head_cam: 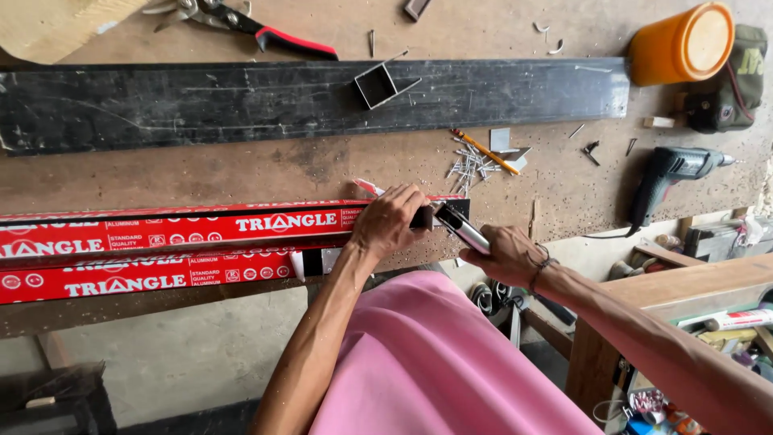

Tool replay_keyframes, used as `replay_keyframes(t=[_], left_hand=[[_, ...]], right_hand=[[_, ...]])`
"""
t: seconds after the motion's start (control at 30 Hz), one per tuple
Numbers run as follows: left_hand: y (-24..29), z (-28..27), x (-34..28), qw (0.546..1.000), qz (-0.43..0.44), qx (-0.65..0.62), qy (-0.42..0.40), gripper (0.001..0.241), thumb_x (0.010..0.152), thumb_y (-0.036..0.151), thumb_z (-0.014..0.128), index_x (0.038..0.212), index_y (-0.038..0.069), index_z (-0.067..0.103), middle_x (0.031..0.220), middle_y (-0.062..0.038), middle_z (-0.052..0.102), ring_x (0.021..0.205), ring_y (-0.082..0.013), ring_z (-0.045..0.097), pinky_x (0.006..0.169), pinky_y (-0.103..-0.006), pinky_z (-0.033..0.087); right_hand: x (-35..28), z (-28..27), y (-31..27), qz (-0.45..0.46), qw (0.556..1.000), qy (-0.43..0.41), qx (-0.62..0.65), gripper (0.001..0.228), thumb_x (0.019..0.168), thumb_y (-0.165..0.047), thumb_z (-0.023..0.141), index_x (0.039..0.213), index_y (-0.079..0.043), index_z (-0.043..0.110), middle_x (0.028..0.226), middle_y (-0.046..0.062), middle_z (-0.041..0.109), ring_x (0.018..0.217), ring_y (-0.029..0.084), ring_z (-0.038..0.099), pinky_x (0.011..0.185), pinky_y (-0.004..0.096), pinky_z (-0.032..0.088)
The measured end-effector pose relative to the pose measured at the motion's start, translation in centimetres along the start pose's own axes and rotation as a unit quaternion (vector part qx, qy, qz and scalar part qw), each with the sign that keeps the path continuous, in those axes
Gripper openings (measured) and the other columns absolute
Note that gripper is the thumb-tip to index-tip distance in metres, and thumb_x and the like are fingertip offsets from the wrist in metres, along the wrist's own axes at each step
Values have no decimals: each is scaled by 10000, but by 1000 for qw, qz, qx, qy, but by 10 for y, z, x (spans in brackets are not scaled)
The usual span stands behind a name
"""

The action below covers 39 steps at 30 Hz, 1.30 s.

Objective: Assembling aluminum profiles by marking, drilling, and riveting components together

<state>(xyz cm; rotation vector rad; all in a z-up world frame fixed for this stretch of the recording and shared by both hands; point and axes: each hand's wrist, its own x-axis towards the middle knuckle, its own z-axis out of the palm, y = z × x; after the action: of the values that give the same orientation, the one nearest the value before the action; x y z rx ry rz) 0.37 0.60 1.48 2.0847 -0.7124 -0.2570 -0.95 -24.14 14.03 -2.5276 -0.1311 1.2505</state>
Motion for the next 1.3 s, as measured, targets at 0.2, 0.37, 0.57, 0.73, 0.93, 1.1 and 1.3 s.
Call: replay_keyframes(t=[0.2, 0.37, 0.57, 0.73, 0.93, 1.1, 1.3], left_hand=[[0, 3, 2, 1000, 7, -2, 6, 245, 959, 317, 645, 1014, 80, 616, 928, -131, 656, 876, -289, 704, 856, -442, 590], [-10, 15, 3, 1000, 8, 13, 9, 244, 947, 307, 663, 1008, 75, 616, 925, -133, 659, 875, -293, 706, 844, -444, 594], [14, -13, 0, 997, -12, -56, 55, 331, 773, 256, 723, 1013, 68, 597, 956, -155, 627, 886, -378, 698, 847, -480, 572], [5, 6, 0, 999, -2, -5, 50, 396, 736, 231, 842, 1021, 84, 609, 950, -105, 633, 933, -311, 693, 892, -434, 555], [24, -6, 9, 998, 8, 53, 39, 599, 892, 637, 650, 1056, 64, 599, 991, -118, 666, 927, -296, 653, 919, -470, 524], [94, -77, -36, 963, -152, 161, 151, 747, 808, 593, 705, 1363, 102, 610, 1312, -123, 660, 1188, -297, 604, 1031, -454, 404], [90, -74, -127, 846, -501, 161, 81, 311, 823, 363, 779, 955, 100, 679, 828, -96, 757, 801, -346, 656, 759, -485, 484]], right_hand=[[13, 27, 11, 59, 998, 33, -19, 376, 771, -407, 782, 918, -87, 651, 817, 182, 722, 879, 410, 742, 722, 508, 578], [28, 37, 21, 56, 996, 69, -9, 308, 742, -379, 768, 860, -127, 637, 756, 161, 713, 846, 392, 744, 701, 485, 584], [18, 34, 23, 34, 994, 103, 23, 260, 714, -343, 754, 673, -140, 596, 577, 98, 642, 631, 335, 692, 594, 405, 524], [-81, 7, 49, -108, 967, 176, 146, 310, 931, -341, 685, 881, -69, 546, 880, 246, 577, 815, 529, 610, 667, 582, 495], [-189, 67, 202, 374, 906, -123, -156, 537, 890, -710, 527, 1052, -282, 809, 1058, 68, 814, 1020, 278, 790, 860, 381, 620], [-217, 38, 227, 395, 918, 17, -11, 518, 835, -712, 629, 772, -200, 670, 761, 79, 712, 760, 267, 689, 675, 369, 516], [-115, 51, 283, 251, 929, 261, 78, 427, 1048, -532, 513, 1065, -149, 700, 889, 230, 749, 897, 486, 673, 769, 509, 493]])
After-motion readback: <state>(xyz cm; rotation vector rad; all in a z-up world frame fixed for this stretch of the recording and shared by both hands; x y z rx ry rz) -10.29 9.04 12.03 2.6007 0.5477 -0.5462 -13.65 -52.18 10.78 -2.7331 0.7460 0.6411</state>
